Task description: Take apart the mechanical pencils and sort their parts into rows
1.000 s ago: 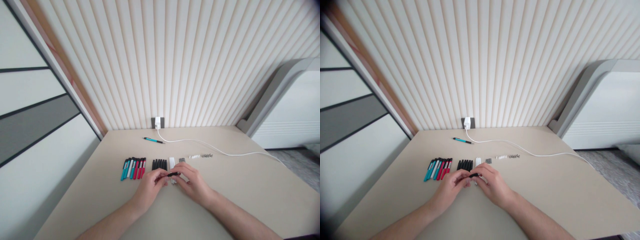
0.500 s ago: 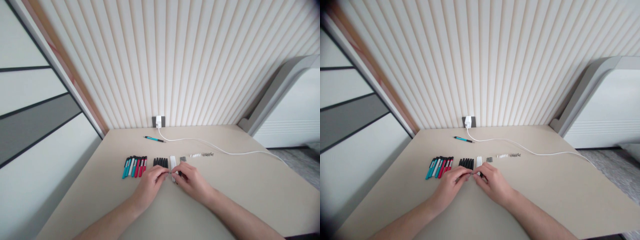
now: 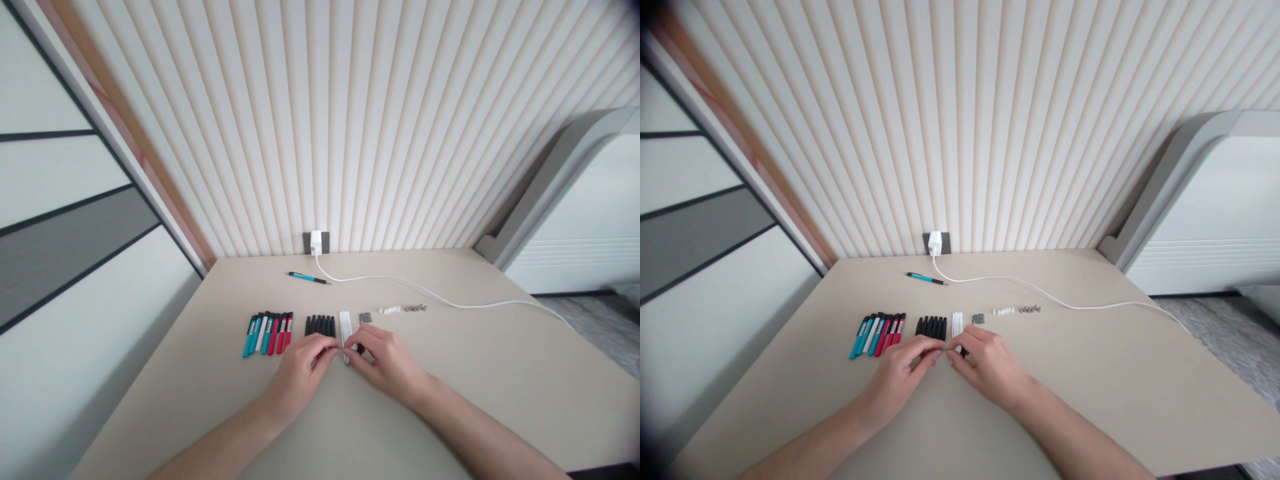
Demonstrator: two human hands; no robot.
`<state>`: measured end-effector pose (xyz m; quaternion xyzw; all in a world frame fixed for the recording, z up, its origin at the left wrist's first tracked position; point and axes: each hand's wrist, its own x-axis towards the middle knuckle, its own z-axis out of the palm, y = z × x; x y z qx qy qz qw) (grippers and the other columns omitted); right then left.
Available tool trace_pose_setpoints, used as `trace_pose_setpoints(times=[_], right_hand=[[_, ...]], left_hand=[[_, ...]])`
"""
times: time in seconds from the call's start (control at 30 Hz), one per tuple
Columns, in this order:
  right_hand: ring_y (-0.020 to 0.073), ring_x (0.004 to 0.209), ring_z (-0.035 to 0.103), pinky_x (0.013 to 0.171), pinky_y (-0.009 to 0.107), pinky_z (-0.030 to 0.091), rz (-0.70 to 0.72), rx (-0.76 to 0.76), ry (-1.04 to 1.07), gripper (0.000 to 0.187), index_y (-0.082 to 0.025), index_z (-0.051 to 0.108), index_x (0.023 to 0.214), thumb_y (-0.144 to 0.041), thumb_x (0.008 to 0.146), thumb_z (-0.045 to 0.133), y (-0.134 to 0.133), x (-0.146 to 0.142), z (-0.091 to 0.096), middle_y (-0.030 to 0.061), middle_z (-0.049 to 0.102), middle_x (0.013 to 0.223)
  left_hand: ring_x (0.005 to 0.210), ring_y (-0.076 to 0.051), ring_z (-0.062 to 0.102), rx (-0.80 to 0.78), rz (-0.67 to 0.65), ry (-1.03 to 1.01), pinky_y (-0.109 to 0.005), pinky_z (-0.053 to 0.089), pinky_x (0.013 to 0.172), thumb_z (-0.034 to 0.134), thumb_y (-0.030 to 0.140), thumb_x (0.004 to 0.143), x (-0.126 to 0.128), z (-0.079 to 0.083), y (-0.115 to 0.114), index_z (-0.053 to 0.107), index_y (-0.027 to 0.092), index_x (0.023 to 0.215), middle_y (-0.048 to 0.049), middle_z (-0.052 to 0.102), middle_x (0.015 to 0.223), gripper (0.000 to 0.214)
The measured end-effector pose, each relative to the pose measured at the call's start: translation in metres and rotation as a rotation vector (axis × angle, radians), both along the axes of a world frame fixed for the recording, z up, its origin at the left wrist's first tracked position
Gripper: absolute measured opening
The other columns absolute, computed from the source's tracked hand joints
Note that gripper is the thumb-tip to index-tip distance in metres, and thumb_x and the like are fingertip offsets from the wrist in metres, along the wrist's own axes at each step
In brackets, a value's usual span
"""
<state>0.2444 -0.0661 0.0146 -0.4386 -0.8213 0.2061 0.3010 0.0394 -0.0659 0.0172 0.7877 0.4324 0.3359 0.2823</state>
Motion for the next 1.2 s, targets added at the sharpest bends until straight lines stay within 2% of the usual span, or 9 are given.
trace_pose_setpoints(times=[0.1, 0.23, 0.4, 0.57, 0.73, 1.2], right_hand=[[0.0148, 0.069, 0.060, 0.066, 0.026, 0.042, -0.181, -0.020, -0.089, 0.015, -0.022, 0.065, 0.088, -0.027, 0.091, 0.051, 0.007, 0.012, 0.004, 0.0014, 0.064, 0.080], [0.0162, 0.067, 0.061, 0.063, 0.027, 0.040, -0.411, -0.061, -0.251, 0.019, -0.022, 0.066, 0.084, -0.030, 0.091, 0.050, 0.019, 0.035, 0.005, 0.0017, 0.067, 0.080], [0.0188, 0.073, 0.064, 0.060, 0.027, 0.036, -0.560, -0.128, -0.391, 0.022, -0.023, 0.067, 0.081, -0.032, 0.090, 0.049, 0.026, 0.043, -0.001, 0.0036, 0.070, 0.083], [0.0202, 0.073, 0.065, 0.058, 0.027, 0.034, -0.585, -0.183, -0.414, 0.025, -0.024, 0.068, 0.082, -0.036, 0.091, 0.049, 0.025, 0.038, -0.003, 0.0046, 0.071, 0.083], [0.0206, 0.073, 0.065, 0.059, 0.027, 0.036, -0.574, -0.195, -0.389, 0.026, -0.025, 0.069, 0.085, -0.038, 0.091, 0.048, 0.026, 0.038, -0.002, 0.0045, 0.072, 0.085], [0.0205, 0.076, 0.065, 0.065, 0.028, 0.041, -0.495, -0.182, -0.315, 0.024, -0.023, 0.070, 0.090, -0.034, 0.091, 0.049, 0.028, 0.039, -0.010, 0.0054, 0.071, 0.086]], left_hand=[[0.084, -0.015, 0.066, -0.007, 0.026, 0.001, -0.023, 0.050, 0.076, 0.051, 0.022, 0.093, -0.001, 0.002, 0.000, 0.067, 0.020, 0.096, -0.0032, 0.071, 0.092, 0.016], [0.083, -0.015, 0.065, 0.000, -0.017, 0.024, -0.023, 0.049, 0.076, 0.049, 0.021, 0.094, -0.002, 0.004, -0.001, 0.067, 0.020, 0.094, -0.0025, 0.071, 0.088, 0.018], [0.085, -0.014, 0.065, 0.005, -0.072, 0.044, -0.024, 0.049, 0.079, 0.047, 0.020, 0.095, -0.004, 0.000, -0.001, 0.066, 0.020, 0.097, -0.0028, 0.069, 0.090, 0.019], [0.087, -0.015, 0.065, 0.068, -0.238, 0.042, -0.025, 0.050, 0.081, 0.046, 0.019, 0.096, -0.006, -0.001, -0.004, 0.066, 0.019, 0.102, -0.0054, 0.070, 0.093, 0.022], [0.086, -0.015, 0.065, 0.170, -0.409, 0.152, -0.025, 0.051, 0.082, 0.045, 0.019, 0.096, -0.006, 0.003, -0.008, 0.067, 0.018, 0.107, -0.0069, 0.071, 0.093, 0.025], [0.087, -0.015, 0.065, 0.174, -0.431, 0.193, -0.024, 0.050, 0.083, 0.044, 0.019, 0.097, -0.006, 0.002, -0.008, 0.067, 0.019, 0.108, -0.0064, 0.071, 0.095, 0.026]])
